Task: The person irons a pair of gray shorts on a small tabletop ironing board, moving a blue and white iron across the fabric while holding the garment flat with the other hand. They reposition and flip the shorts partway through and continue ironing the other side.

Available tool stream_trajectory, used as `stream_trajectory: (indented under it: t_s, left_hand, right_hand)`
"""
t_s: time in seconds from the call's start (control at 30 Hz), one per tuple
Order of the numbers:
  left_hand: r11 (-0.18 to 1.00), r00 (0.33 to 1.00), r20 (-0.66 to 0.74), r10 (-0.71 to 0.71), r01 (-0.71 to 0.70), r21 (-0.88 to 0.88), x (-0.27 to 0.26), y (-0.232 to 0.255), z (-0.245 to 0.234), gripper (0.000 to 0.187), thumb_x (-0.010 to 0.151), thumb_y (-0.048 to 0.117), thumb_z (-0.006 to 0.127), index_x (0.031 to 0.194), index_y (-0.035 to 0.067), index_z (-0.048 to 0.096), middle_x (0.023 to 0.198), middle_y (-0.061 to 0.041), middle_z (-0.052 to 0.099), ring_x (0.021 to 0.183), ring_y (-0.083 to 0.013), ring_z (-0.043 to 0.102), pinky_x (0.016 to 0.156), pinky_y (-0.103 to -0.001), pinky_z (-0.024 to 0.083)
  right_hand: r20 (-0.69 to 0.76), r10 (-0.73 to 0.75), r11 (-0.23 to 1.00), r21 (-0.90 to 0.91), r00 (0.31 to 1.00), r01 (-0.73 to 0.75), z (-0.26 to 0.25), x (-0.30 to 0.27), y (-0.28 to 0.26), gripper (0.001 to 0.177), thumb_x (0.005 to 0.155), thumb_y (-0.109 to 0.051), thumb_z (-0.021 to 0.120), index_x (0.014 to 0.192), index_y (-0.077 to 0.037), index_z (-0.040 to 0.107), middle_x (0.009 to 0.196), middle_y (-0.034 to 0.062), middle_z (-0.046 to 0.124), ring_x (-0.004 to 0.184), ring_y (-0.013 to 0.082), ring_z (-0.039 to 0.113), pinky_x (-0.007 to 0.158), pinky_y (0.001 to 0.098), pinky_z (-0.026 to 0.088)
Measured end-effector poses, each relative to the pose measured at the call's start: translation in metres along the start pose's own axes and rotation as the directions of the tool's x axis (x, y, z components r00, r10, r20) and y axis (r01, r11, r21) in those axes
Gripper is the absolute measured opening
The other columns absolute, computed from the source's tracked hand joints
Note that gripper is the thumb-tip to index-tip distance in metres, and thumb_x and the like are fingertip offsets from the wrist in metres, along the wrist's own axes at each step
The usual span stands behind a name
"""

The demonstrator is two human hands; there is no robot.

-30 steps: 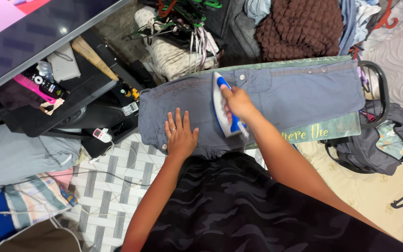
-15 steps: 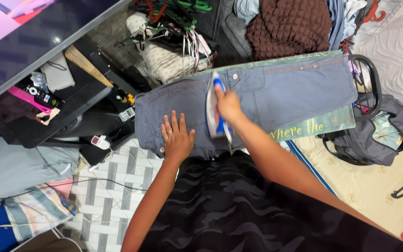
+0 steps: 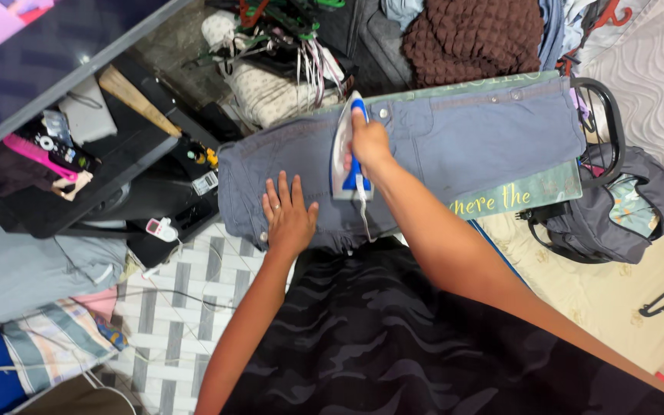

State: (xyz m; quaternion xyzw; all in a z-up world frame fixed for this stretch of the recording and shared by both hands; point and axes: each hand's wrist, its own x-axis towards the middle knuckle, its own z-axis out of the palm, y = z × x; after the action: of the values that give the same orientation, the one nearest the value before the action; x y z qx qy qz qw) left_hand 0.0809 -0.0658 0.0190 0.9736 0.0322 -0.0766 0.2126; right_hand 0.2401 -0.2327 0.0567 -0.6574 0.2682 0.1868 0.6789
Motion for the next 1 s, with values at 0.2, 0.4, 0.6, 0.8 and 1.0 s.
stream_trajectory:
  t_s: [0.2, 0.4, 0.6, 0.8, 1.0]
  left_hand:
    - [1.0, 1.0, 0.004, 0.001, -0.001, -0.014, 0.001, -0.001, 0.0, 0.074, 0.098, 0.037, 0.058, 0.156, 0.003, 0.028, 0.167, -0.022, 0.012, 0.154, -0.0468, 0.002, 0.122, -0.059, 0.005]
    - [1.0, 1.0, -0.001, 0.005, -0.005, -0.025, 0.003, -0.002, -0.005, 0.075, 0.097, 0.037, 0.059, 0.156, 0.003, 0.028, 0.167, -0.023, 0.012, 0.154, -0.0472, 0.002, 0.122, -0.059, 0.004]
    - [0.999, 1.0, 0.022, -0.01, 0.011, -0.053, 0.0, -0.002, -0.007, 0.075, 0.097, 0.036, 0.059, 0.157, 0.004, 0.028, 0.167, -0.022, 0.012, 0.155, -0.0463, 0.001, 0.123, -0.058, 0.004]
    - [0.999, 1.0, 0.021, 0.012, -0.01, -0.052, -0.002, -0.004, -0.006, 0.075, 0.098, 0.036, 0.059, 0.157, 0.003, 0.027, 0.167, -0.022, 0.011, 0.154, -0.0452, 0.0, 0.123, -0.057, 0.002]
    - [0.998, 1.0, 0.011, -0.017, 0.017, -0.058, -0.005, -0.002, -0.007, 0.075, 0.097, 0.038, 0.059, 0.158, 0.005, 0.029, 0.169, -0.019, 0.011, 0.156, -0.0423, 0.001, 0.124, -0.055, 0.003]
  right_hand:
    - [0.087, -0.003, 1.0, -0.022, 0.996, 0.005, -0.038, -0.034, 0.033, 0.047, 0.102, -0.048, 0.052, 0.097, -0.001, 0.051, 0.061, 0.0084, 0.052, 0.038, 0.0192, 0.049, 0.034, 0.0405, 0.042]
    - [0.055, -0.042, 0.996, 0.077, 0.998, 0.037, -0.02, -0.025, 0.027, 0.048, 0.101, -0.048, 0.052, 0.096, 0.0, 0.05, 0.06, 0.0096, 0.05, 0.037, 0.0207, 0.048, 0.032, 0.0417, 0.041]
    - [0.047, 0.01, 0.999, -0.053, 0.999, -0.007, -0.008, -0.008, -0.003, 0.052, 0.103, -0.049, 0.051, 0.091, 0.002, 0.052, 0.06, 0.0081, 0.052, 0.039, 0.0197, 0.051, 0.036, 0.0398, 0.046]
    - [0.2, 0.075, 0.947, -0.32, 0.977, -0.007, -0.095, -0.078, 0.022, 0.048, 0.1, -0.048, 0.058, 0.104, 0.0, 0.057, 0.064, 0.0073, 0.052, 0.042, 0.0193, 0.051, 0.04, 0.0391, 0.044]
    - [0.374, 0.167, 0.469, -0.844, 0.912, 0.26, -0.154, -0.087, -0.01, 0.053, 0.083, -0.054, 0.069, 0.111, -0.01, 0.078, 0.085, 0.0124, 0.077, 0.067, 0.0207, 0.071, 0.058, 0.0359, 0.056]
